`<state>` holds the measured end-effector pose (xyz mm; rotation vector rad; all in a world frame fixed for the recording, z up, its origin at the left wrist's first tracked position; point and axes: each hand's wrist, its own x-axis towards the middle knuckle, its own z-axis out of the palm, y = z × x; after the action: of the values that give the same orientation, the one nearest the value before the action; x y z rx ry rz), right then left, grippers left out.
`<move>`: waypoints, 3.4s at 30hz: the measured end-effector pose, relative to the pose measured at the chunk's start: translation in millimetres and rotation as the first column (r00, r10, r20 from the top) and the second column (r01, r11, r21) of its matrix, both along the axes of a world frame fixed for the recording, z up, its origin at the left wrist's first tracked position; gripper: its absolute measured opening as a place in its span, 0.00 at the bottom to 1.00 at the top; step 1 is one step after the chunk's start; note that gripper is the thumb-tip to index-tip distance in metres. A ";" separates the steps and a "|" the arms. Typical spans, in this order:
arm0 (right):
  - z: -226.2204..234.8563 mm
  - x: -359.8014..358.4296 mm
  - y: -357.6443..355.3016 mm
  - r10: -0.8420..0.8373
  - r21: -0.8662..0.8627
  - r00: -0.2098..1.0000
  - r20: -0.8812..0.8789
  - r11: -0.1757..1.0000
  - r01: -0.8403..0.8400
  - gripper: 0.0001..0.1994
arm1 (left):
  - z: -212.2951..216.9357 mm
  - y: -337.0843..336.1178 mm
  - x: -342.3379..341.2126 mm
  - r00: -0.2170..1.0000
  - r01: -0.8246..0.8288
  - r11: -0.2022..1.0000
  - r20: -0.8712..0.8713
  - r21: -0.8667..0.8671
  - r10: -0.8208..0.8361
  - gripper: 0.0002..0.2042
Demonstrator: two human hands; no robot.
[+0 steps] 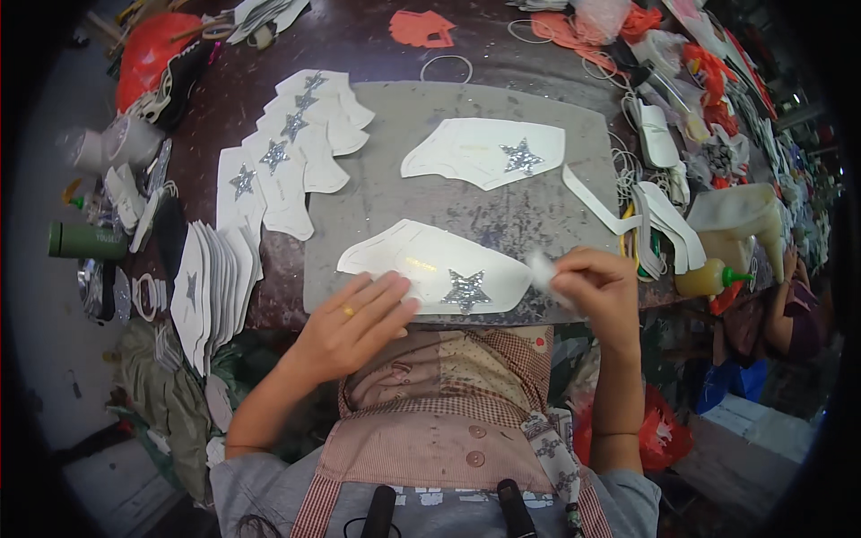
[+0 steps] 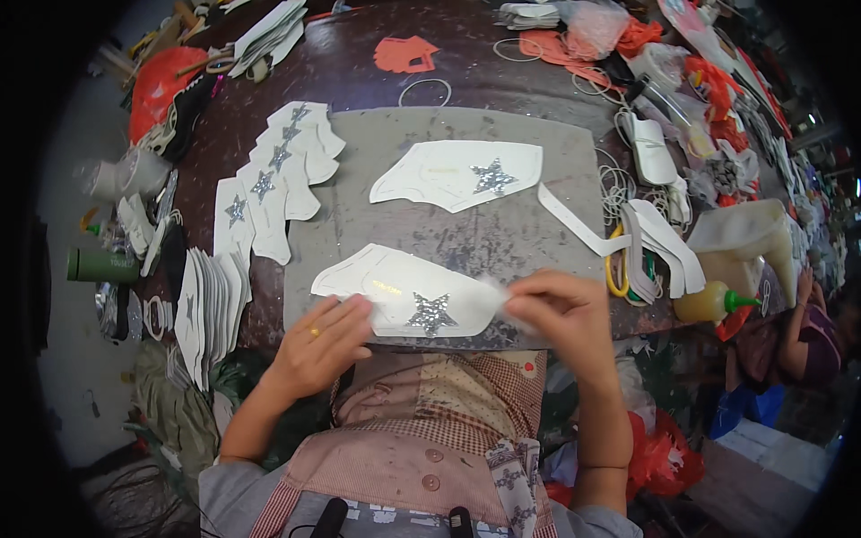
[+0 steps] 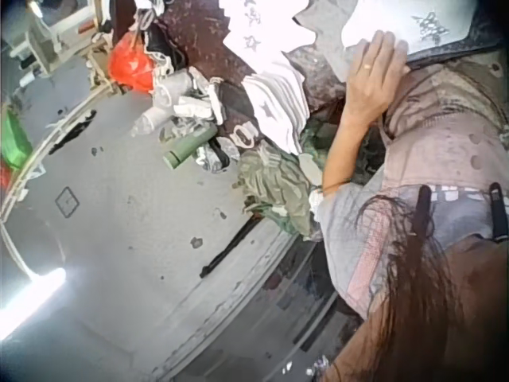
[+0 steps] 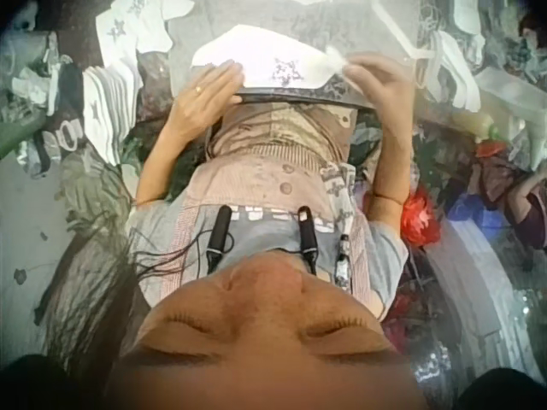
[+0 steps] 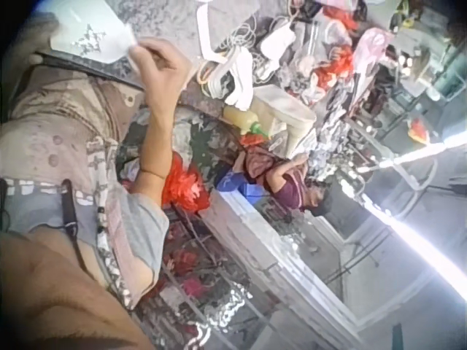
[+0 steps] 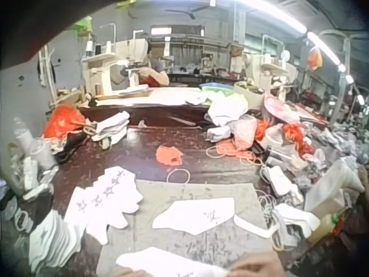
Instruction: The person places silver star-shaped sequin stickers onto white fabric pieces on a table. They pick up each fabric piece, apply the star, and place it in a growing stack. The person then gathers the completed pieces and stacks them neatly.
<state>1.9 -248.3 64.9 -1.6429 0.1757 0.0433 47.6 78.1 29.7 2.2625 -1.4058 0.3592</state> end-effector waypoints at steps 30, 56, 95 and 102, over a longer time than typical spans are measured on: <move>-2.3 46.0 85.4 0.428 -0.343 0.824 -0.372 0.762 -0.550 0.09 | -41.4 2.4 -47.7 0.932 -0.246 0.957 -0.309 -0.151 0.191 0.34; -1.5 0.1 24.9 0.427 -0.581 0.904 -0.019 0.731 -0.358 0.08 | -25.3 -22.7 -45.7 0.986 -0.134 0.991 -0.096 -0.003 0.133 0.22; -17.3 5.3 2.0 0.038 -0.367 0.990 -0.138 0.926 -0.087 0.08 | -30.0 -97.8 -59.3 0.987 -0.158 0.982 0.043 0.106 0.154 0.22; 6.1 21.5 -3.8 0.221 -0.640 0.968 0.120 0.763 -0.095 0.07 | 16.6 -101.2 26.6 0.989 -0.075 0.993 -0.136 -0.086 0.063 0.27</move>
<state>23.4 -252.1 71.1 -2.3268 -0.1177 -0.0507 74.2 -23.2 46.3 2.2219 -1.2225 0.2830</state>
